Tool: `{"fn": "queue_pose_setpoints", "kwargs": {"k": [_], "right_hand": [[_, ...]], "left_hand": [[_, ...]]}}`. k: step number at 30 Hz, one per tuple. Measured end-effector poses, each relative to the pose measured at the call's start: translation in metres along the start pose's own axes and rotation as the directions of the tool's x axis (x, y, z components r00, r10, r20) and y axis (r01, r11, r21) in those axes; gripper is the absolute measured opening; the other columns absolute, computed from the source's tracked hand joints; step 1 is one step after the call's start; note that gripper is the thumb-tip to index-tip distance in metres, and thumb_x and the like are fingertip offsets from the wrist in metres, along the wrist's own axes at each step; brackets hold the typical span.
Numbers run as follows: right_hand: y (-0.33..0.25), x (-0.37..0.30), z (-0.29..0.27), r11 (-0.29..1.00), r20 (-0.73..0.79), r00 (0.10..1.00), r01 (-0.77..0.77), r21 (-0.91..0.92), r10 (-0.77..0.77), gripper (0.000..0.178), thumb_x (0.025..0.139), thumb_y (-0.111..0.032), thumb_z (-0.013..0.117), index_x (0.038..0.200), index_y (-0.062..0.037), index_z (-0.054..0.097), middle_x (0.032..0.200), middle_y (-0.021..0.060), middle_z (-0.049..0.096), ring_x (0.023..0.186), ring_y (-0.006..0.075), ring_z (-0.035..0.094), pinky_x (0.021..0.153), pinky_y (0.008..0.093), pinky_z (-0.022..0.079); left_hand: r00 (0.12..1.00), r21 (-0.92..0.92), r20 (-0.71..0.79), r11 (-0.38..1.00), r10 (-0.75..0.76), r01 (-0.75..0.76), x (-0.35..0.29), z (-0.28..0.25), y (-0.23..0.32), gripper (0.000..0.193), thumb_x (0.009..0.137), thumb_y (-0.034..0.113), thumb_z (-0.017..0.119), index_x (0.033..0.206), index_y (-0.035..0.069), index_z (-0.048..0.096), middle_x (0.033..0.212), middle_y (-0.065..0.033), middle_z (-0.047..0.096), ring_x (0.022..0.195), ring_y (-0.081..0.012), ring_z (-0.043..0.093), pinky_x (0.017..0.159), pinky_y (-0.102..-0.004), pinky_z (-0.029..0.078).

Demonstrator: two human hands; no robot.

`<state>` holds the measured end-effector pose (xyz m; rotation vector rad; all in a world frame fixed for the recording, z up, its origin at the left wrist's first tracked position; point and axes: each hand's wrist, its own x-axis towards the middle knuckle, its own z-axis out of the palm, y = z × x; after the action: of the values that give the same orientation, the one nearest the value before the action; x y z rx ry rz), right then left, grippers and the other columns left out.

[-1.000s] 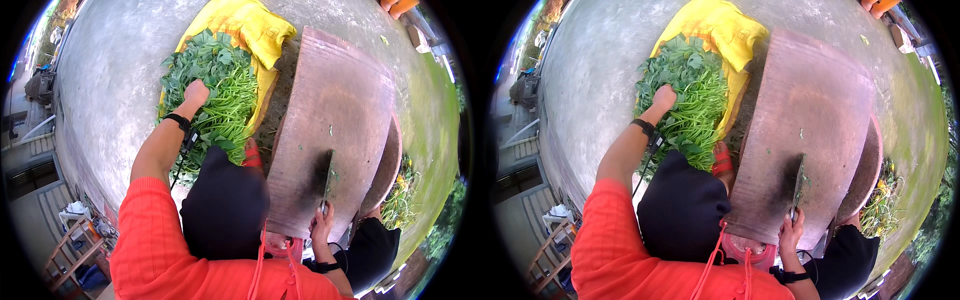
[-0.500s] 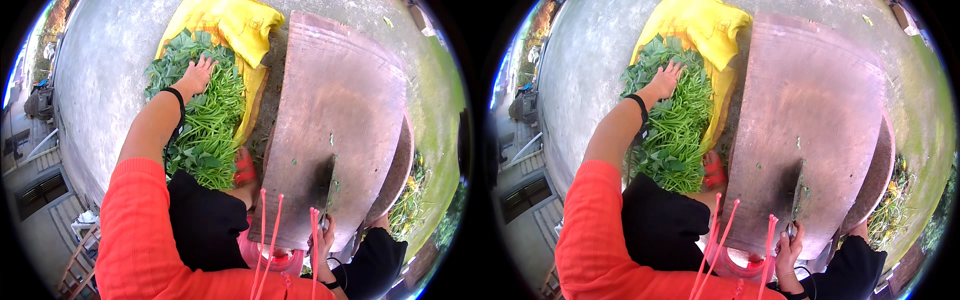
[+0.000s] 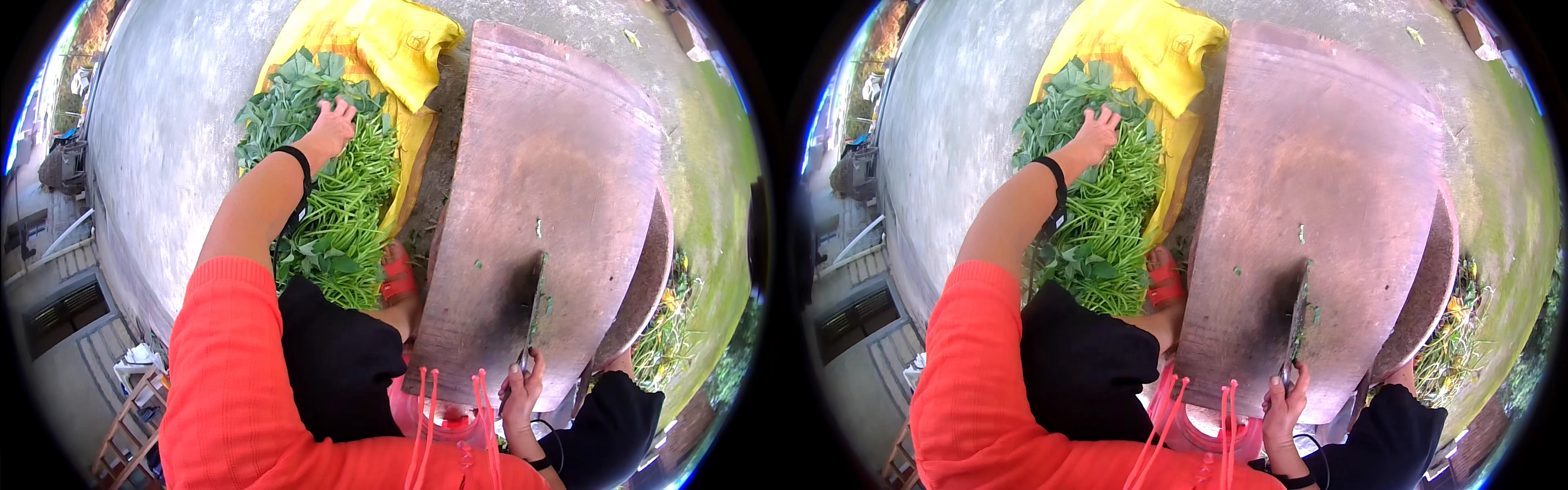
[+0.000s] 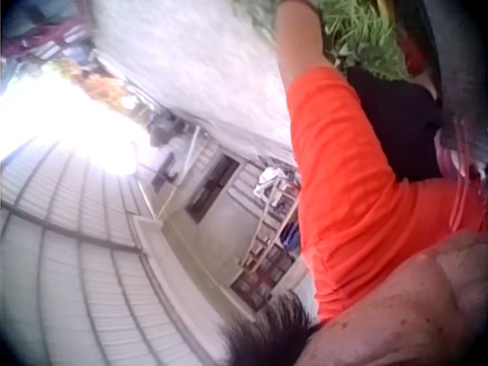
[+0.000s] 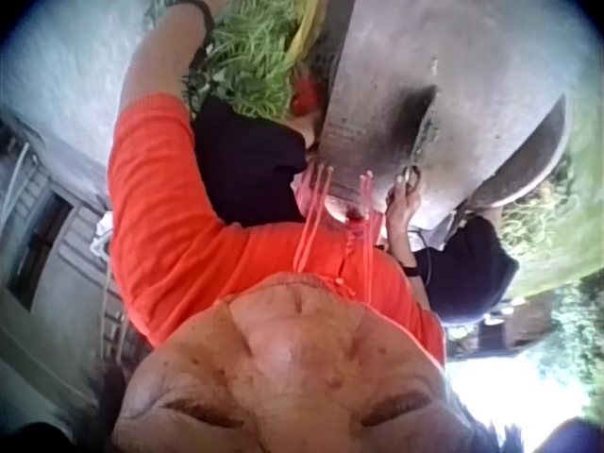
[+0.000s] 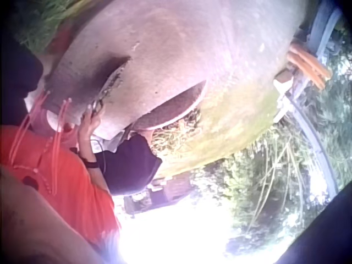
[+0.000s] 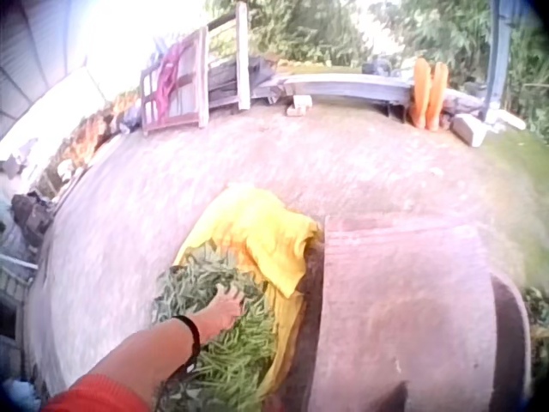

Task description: The camera wearer is sitting on a stool and using a cleaver to finely chop green leafy vegetables on a wooden board placed over a large basin.

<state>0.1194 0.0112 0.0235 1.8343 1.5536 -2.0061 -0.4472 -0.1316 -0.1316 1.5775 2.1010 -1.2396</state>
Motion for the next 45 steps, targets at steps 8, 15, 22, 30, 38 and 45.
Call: {"fn": "queue_pose_setpoints", "kwargs": {"k": [8, 15, 22, 30, 38, 45], "right_hand": [[0.0, 0.001, 0.002, 0.997, -0.001, 0.998, 0.066, -0.037, -0.066, 0.051, 0.092, -0.016, 0.06, 0.135, -0.004, 0.036, 0.06, 0.0002, 0.046, 0.047, 0.0069, 0.043, 0.042, 0.0225, 0.034], [0.001, 0.002, 0.0, 1.0, 0.003, 1.0, 0.006, -0.031, -0.006, 0.05, 0.092, -0.016, 0.059, 0.135, -0.0033, 0.036, 0.059, -0.0003, 0.046, 0.047, 0.0066, 0.042, 0.044, 0.0227, 0.033], [0.002, 0.004, 0.003, 1.0, 0.018, 1.0, 0.019, -0.016, -0.019, 0.053, 0.092, -0.014, 0.06, 0.137, -0.0039, 0.034, 0.062, -0.0008, 0.048, 0.049, 0.0067, 0.043, 0.045, 0.0222, 0.034], [-0.002, 0.002, 0.004, 0.998, 0.013, 1.0, 0.019, -0.058, -0.018, 0.052, 0.091, -0.012, 0.06, 0.136, -0.0052, 0.034, 0.064, -0.0008, 0.048, 0.051, 0.0064, 0.044, 0.046, 0.0222, 0.035], [-0.005, 0.005, 0.0, 0.996, 0.035, 0.998, 0.049, -0.08, -0.046, 0.052, 0.092, -0.016, 0.06, 0.136, -0.0051, 0.035, 0.064, -0.0013, 0.046, 0.05, 0.0061, 0.042, 0.045, 0.022, 0.034], [0.005, 0.006, -0.001, 0.997, -0.009, 0.998, 0.063, 0.049, -0.062, 0.05, 0.092, -0.014, 0.06, 0.136, -0.0053, 0.037, 0.063, -0.0011, 0.047, 0.049, 0.0062, 0.043, 0.043, 0.0222, 0.034]], "left_hand": [[0.982, -0.549, 0.188, 0.83, 0.006, 0.1, -0.003, 0.009, -0.016, 0.051, 0.068, 0.022, 0.076, 0.115, 0.009, 0.062, 0.123, -0.0056, 0.055, 0.12, -0.0252, 0.044, 0.092, -0.0519, 0.039], [0.971, -0.518, 0.24, 0.848, 0.021, 0.11, -0.034, 0.0, -0.014, 0.049, 0.071, 0.018, 0.073, 0.116, 0.007, 0.056, 0.115, -0.0056, 0.057, 0.119, -0.0258, 0.043, 0.086, -0.053, 0.04], [0.946, -0.551, 0.319, 0.822, 0.051, 0.141, -0.018, 0.016, -0.009, 0.048, 0.076, 0.013, 0.067, 0.122, 0.007, 0.055, 0.127, -0.0052, 0.053, 0.125, -0.0275, 0.041, 0.093, -0.0571, 0.037], [0.989, -0.462, 0.056, 0.875, -0.136, 0.147, -0.051, 0.008, 0.005, 0.024, 0.07, 0.018, 0.072, 0.091, 0.008, 0.064, 0.091, -0.0065, 0.065, 0.104, -0.0239, 0.056, 0.08, -0.0431, 0.042], [0.912, -0.536, -0.069, 0.786, -0.404, 0.308, -0.115, 0.001, -0.02, 0.031, 0.061, 0.019, 0.074, 0.088, 0.008, 0.064, 0.094, -0.008, 0.065, 0.102, -0.0253, 0.058, 0.08, -0.0425, 0.043], [0.776, -0.686, 0.081, 0.53, -0.625, 0.498, -0.141, 0.04, -0.026, 0.05, 0.062, 0.026, 0.076, 0.105, 0.005, 0.06, 0.106, -0.0106, 0.062, 0.108, -0.0289, 0.055, 0.084, -0.0453, 0.045]]}}
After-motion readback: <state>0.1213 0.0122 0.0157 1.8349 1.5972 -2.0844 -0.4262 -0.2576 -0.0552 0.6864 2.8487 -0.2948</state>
